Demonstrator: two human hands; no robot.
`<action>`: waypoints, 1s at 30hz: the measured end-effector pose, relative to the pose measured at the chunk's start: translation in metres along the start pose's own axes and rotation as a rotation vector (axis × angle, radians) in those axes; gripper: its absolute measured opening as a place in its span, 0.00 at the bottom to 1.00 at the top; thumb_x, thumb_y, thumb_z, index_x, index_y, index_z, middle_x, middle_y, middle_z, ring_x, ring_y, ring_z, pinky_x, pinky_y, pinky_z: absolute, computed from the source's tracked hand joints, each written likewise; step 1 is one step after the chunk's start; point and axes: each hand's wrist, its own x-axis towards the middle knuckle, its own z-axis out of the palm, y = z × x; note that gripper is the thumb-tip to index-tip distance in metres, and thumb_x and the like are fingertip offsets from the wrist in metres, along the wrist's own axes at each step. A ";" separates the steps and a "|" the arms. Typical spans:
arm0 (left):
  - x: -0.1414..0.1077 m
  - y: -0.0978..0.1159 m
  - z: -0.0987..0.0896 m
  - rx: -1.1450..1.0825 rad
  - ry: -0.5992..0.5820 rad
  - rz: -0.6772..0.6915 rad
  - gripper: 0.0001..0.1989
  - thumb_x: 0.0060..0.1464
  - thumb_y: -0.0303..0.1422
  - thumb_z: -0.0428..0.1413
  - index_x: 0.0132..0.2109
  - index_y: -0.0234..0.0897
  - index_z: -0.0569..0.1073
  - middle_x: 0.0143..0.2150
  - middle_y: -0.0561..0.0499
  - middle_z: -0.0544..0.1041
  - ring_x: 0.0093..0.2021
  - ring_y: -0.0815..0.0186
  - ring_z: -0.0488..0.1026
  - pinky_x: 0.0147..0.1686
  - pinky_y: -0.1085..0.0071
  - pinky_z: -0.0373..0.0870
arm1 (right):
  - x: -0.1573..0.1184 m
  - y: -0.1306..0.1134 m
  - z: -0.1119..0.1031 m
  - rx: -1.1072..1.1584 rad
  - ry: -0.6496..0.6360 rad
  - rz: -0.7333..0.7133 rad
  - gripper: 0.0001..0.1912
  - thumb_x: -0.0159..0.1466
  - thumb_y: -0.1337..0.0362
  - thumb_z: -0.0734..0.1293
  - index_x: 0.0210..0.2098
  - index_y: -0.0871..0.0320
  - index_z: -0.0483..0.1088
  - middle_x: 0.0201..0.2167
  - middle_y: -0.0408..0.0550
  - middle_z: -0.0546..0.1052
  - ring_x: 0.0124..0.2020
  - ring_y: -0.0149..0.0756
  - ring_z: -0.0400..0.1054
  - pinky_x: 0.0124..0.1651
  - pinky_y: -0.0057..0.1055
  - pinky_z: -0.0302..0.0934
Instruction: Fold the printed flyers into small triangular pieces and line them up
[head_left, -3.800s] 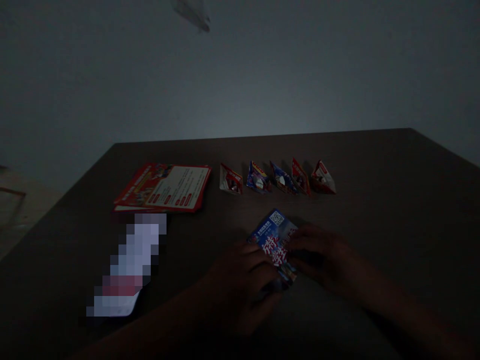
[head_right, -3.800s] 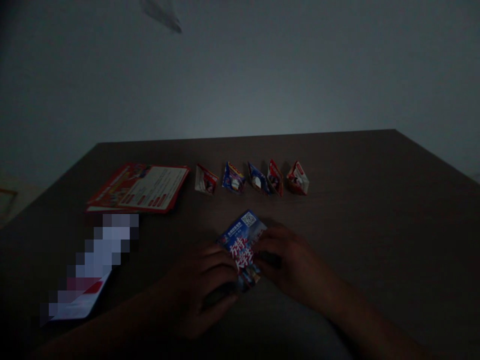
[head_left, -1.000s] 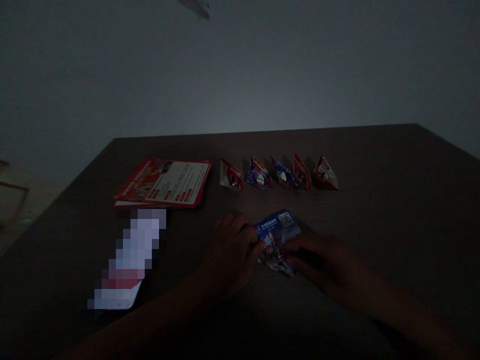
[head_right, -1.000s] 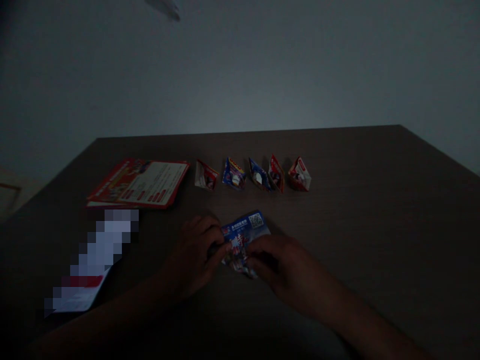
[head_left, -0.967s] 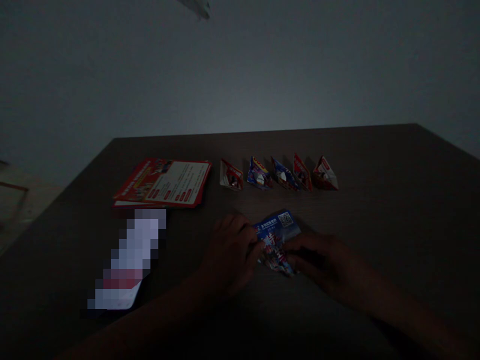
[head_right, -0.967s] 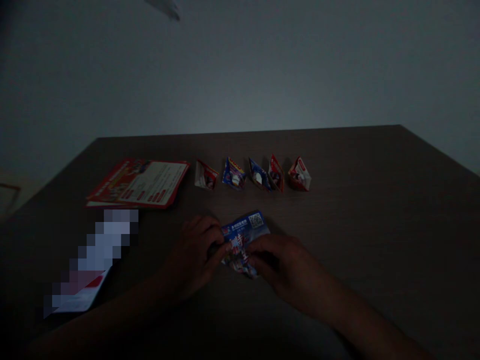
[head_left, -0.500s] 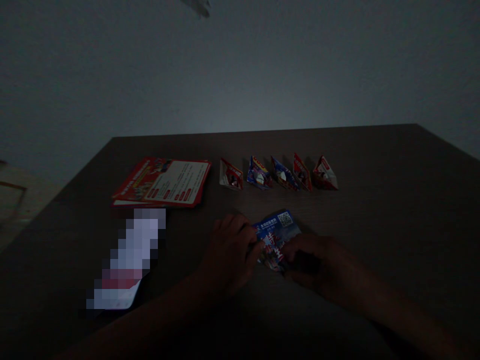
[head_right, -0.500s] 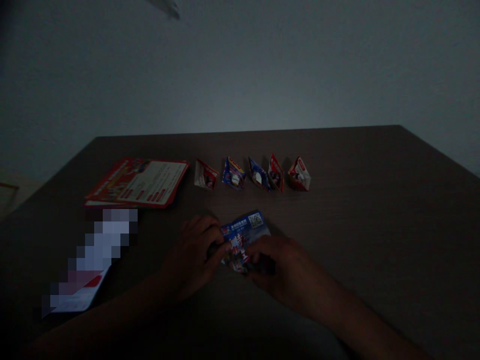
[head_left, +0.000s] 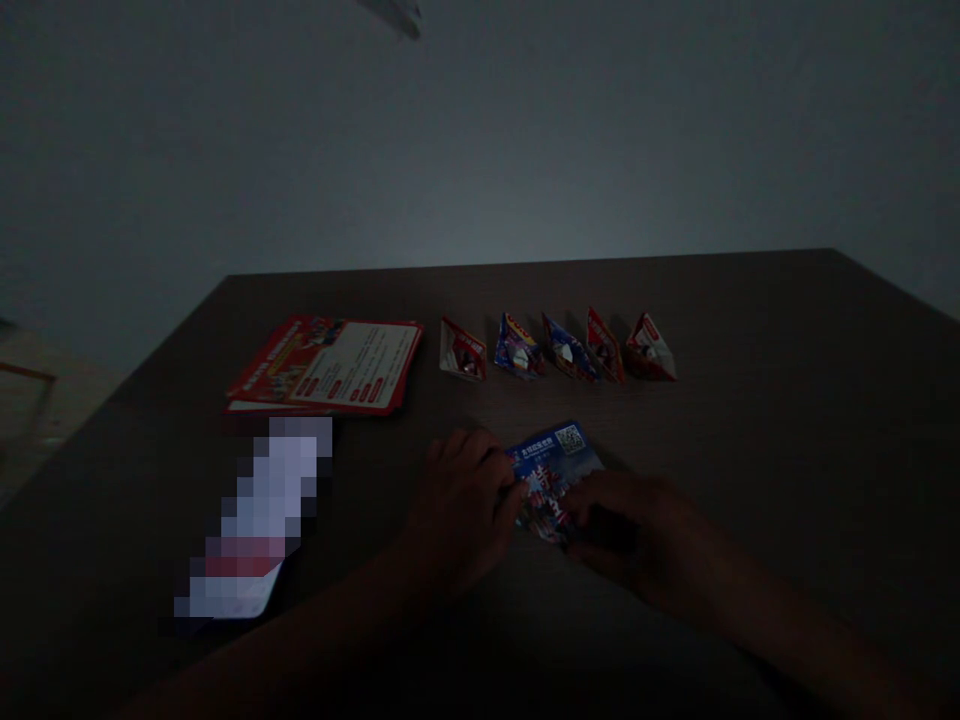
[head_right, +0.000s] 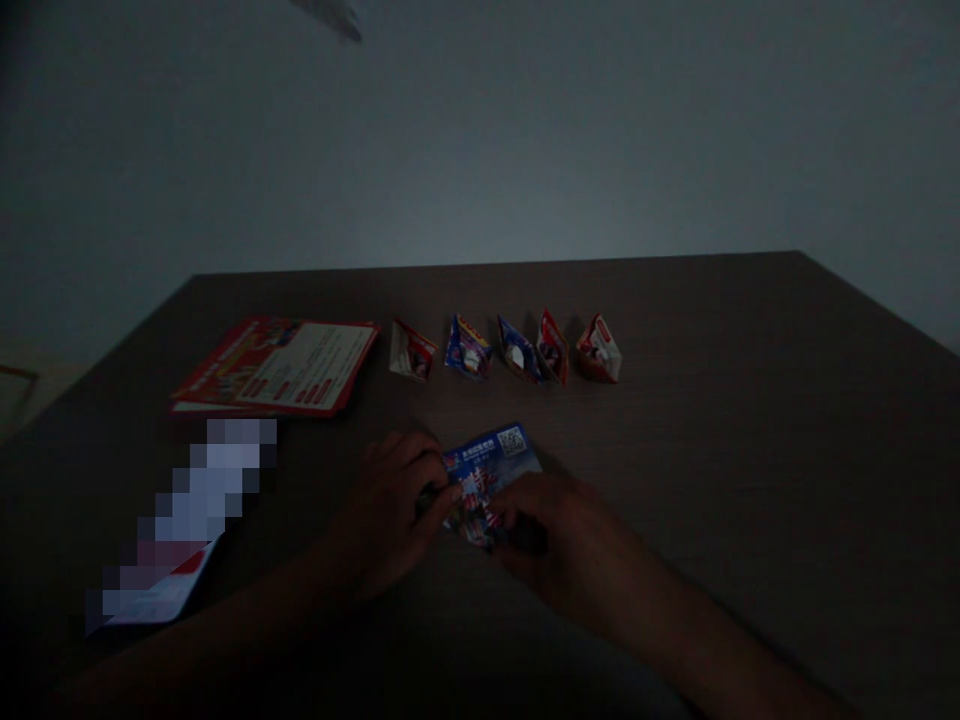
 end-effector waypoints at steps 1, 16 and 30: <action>0.000 0.000 0.000 -0.002 0.004 0.002 0.05 0.56 0.31 0.53 0.32 0.37 0.68 0.39 0.48 0.70 0.41 0.59 0.64 0.40 0.60 0.60 | 0.000 0.000 0.000 -0.005 0.003 0.000 0.09 0.54 0.72 0.68 0.34 0.55 0.70 0.31 0.41 0.76 0.28 0.31 0.69 0.31 0.27 0.60; 0.001 0.000 -0.001 -0.005 0.012 0.001 0.05 0.55 0.30 0.54 0.31 0.37 0.67 0.38 0.48 0.70 0.40 0.59 0.64 0.39 0.61 0.59 | -0.002 0.001 0.002 -0.003 0.033 -0.051 0.12 0.54 0.71 0.68 0.38 0.52 0.69 0.34 0.41 0.76 0.32 0.34 0.71 0.35 0.29 0.64; 0.002 -0.001 -0.001 -0.016 0.010 -0.013 0.04 0.55 0.29 0.53 0.32 0.37 0.67 0.39 0.48 0.69 0.41 0.59 0.64 0.40 0.61 0.60 | -0.001 -0.006 0.004 -0.052 -0.016 -0.099 0.39 0.55 0.72 0.67 0.63 0.48 0.52 0.56 0.48 0.70 0.50 0.41 0.69 0.51 0.37 0.64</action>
